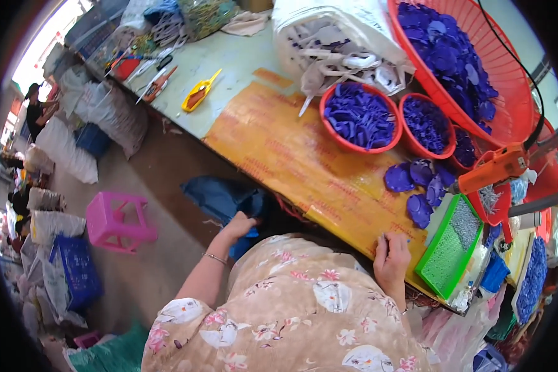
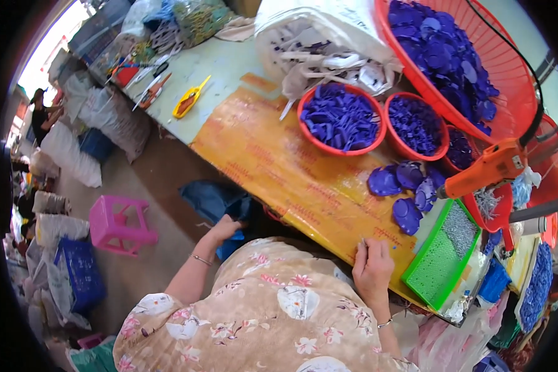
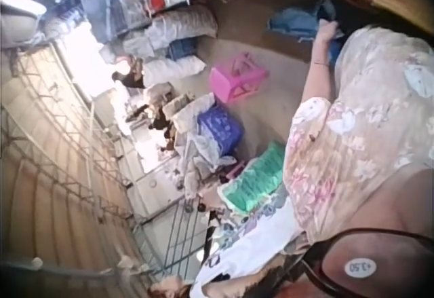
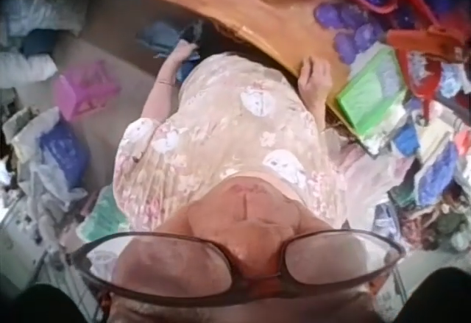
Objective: Assembling electronic components, circuit boards, and wires into white plastic toy housings at a factory workstation.
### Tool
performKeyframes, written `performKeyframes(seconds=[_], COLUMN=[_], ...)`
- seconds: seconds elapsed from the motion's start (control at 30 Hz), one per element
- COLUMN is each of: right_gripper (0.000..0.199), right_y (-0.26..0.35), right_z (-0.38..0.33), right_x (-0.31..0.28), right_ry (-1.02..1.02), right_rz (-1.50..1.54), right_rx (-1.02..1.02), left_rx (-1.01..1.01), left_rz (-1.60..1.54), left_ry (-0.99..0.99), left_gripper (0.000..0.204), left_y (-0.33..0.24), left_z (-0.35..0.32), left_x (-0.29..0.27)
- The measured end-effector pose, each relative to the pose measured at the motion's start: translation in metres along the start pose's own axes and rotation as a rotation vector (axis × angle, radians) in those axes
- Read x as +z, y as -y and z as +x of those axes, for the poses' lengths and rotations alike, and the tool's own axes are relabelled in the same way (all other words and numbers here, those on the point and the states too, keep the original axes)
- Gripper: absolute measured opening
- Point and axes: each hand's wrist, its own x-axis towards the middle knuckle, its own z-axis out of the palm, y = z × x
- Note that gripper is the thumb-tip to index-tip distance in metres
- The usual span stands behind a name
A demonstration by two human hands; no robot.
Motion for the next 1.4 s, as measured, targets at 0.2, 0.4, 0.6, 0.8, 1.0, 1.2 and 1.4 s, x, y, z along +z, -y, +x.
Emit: performKeyframes(seconds=[0.2, 0.4, 0.6, 0.8, 1.0, 1.2, 1.4], right_gripper=[0.008, 0.008, 0.008, 0.008, 0.008, 0.006, 0.003], right_y=[0.004, 0.006, 0.004, 0.002, 0.000, 0.004, -0.003], right_z=[0.001, 0.011, 0.010, 0.008, 0.005, 0.007, -0.001], right_x=[-0.004, -0.002, -0.003, -0.002, -0.007, -0.003, -0.007], right_ry=[0.005, 0.030, 0.034, 0.032, 0.021, 0.063, -0.008], right_rz=[-0.009, 0.084, 0.073, 0.114, 0.139, 0.182, 0.101], right_rx=[0.025, 0.070, 0.069, 0.048, 0.059, 0.064, 0.067], left_rx=[0.098, -0.016, -0.267, -0.552, -0.139, 0.430, 0.720], left_rz=[-0.217, -0.381, -0.670, -0.387, 0.759, 0.035, -0.048], left_ry=[-0.051, -0.167, -0.172, -0.256, 0.099, 0.534, 0.426], left_gripper=[0.017, 0.029, 0.028, 0.042, 0.047, 0.025, 0.027], left_y=[-0.008, -0.008, 0.043, 0.105, 0.037, -0.129, -0.178], left_z=[0.015, -0.014, -0.020, 0.017, 0.036, -0.075, -0.061], left_x=[-0.033, -0.065, -0.058, 0.020, 0.018, -0.074, -0.054])
